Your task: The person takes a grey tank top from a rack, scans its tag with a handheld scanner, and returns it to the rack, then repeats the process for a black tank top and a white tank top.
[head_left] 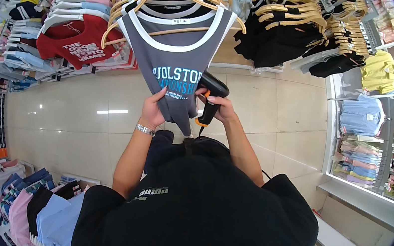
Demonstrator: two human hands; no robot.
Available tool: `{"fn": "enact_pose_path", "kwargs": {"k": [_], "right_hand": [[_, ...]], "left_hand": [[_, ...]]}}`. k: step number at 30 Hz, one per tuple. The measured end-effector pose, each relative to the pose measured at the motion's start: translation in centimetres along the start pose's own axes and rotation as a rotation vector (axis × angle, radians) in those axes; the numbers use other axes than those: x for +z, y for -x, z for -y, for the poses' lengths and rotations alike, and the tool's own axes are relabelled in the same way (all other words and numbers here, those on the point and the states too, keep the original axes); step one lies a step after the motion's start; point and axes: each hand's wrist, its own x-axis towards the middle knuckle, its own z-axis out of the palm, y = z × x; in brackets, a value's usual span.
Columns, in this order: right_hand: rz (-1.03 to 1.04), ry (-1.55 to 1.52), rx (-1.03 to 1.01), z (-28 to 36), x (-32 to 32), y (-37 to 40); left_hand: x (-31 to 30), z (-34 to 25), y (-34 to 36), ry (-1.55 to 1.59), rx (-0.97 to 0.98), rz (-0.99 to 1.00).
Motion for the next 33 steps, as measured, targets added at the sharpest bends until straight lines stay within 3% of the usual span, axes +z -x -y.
{"fn": "enact_pose_path", "kwargs": {"k": [15,33], "right_hand": [[0.004,0.318,-0.038,5.0,2.1,3.1],[-0.312,0.533,-0.19,7.8,0.3,3.4]], "left_hand": [[0.4,-1.5,5.0,-0.496,0.323,-0.24],[-2.4,-5.6,6.9,-0.886,0.622,-0.601]]}}
